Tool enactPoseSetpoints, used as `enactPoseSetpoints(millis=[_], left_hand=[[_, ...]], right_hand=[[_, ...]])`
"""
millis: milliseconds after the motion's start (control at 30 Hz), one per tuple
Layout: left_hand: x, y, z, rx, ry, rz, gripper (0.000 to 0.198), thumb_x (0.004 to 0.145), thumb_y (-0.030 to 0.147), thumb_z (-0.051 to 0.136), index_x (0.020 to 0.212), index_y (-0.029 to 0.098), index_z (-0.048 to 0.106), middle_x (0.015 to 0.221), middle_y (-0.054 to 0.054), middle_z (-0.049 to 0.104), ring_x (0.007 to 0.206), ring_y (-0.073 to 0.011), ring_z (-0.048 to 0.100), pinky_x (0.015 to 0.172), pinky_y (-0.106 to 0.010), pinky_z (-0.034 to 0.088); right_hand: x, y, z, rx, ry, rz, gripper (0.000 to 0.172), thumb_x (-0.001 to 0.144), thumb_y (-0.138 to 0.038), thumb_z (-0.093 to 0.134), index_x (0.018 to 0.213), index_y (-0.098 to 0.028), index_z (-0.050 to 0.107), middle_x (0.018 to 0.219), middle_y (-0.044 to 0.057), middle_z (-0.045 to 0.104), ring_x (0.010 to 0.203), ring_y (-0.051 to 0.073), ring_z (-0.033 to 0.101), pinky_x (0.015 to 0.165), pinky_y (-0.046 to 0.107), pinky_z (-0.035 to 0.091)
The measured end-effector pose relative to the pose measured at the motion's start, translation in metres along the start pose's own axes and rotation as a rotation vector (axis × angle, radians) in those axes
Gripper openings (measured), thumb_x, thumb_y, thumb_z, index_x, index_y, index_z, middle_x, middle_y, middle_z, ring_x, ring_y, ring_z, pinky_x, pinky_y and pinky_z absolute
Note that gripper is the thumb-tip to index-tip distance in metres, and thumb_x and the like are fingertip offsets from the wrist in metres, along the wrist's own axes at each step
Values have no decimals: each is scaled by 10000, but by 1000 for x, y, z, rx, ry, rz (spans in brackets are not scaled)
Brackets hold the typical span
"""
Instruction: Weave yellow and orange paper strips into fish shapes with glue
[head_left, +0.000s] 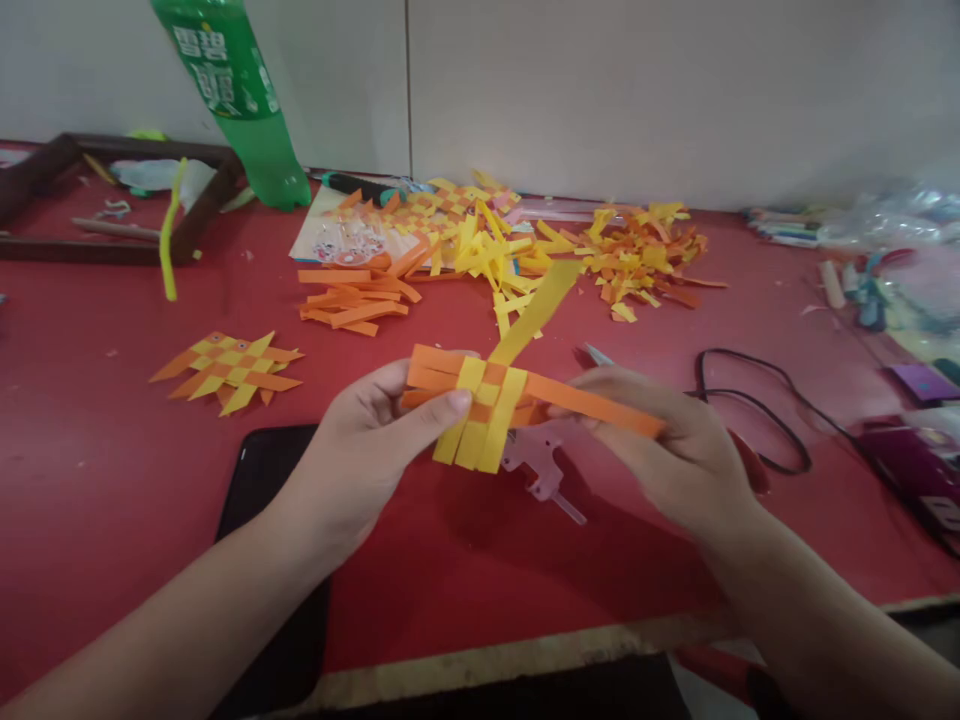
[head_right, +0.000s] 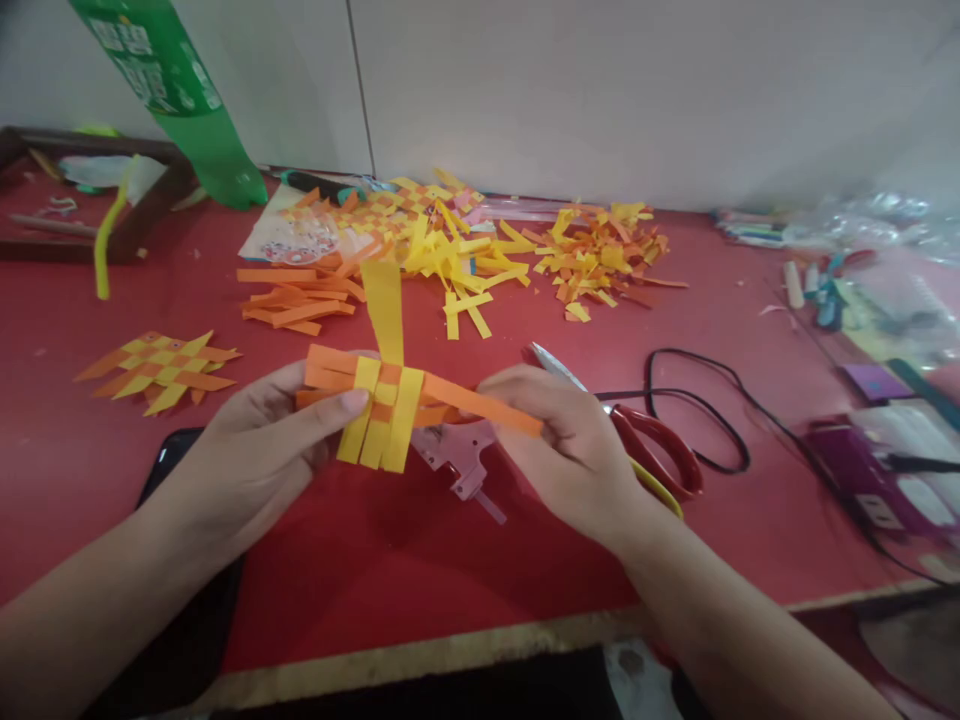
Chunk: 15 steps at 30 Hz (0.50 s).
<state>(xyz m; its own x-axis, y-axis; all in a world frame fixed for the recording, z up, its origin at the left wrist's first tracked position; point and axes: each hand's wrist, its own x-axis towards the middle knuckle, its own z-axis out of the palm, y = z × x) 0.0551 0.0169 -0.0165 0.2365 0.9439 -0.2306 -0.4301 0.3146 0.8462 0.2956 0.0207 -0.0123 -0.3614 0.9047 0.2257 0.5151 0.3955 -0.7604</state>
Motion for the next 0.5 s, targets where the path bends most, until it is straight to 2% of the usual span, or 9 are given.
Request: enactPoseSetpoints(millis=[100, 167, 300, 433, 500], left_hand=[[-2, 0, 0, -34, -73, -46, 99, 841, 200, 763, 934, 234, 755, 928, 17, 790, 835, -117, 736, 783, -198, 606], [-2, 0, 0, -65, -92, -44, 124, 827, 173, 774, 927, 237, 737, 920, 29, 785, 842, -111, 734, 781, -198, 612], [-1, 1, 2, -86, -40, -30, 197, 775, 120, 810, 895, 215, 686, 866, 39, 761, 806, -99, 724, 735, -183, 617], [-1, 0, 3, -41, -15, -7, 245, 743, 130, 833, 910, 208, 672, 894, 31, 737, 821, -116, 719, 749, -235, 638], [-2, 0, 3, -17, 0, 13, 268, 721, 138, 848, 907, 209, 668, 934, 30, 725, 838, -126, 716, 752, -254, 643]], right_hand=[[-1, -13, 0, 314, -93, 141, 129, 916, -267, 617, 902, -261, 745, 844, 17, 747, 740, 160, 691, 659, 286, 545], [0, -19, 2, 407, -186, 159, 204, 929, -314, 610, 806, -212, 737, 744, 32, 739, 664, 145, 673, 593, 262, 523], [2, -22, 8, 400, -308, 126, 355, 932, -406, 603, 689, -167, 700, 576, 10, 623, 536, 99, 550, 509, 239, 430], [-1, -17, 12, 485, -217, 199, 528, 942, -563, 514, 611, -166, 624, 591, 18, 589, 531, 98, 487, 503, 252, 402], [-1, -18, 13, 475, -159, 210, 510, 926, -569, 535, 627, -167, 633, 589, 15, 582, 524, 98, 472, 496, 251, 394]])
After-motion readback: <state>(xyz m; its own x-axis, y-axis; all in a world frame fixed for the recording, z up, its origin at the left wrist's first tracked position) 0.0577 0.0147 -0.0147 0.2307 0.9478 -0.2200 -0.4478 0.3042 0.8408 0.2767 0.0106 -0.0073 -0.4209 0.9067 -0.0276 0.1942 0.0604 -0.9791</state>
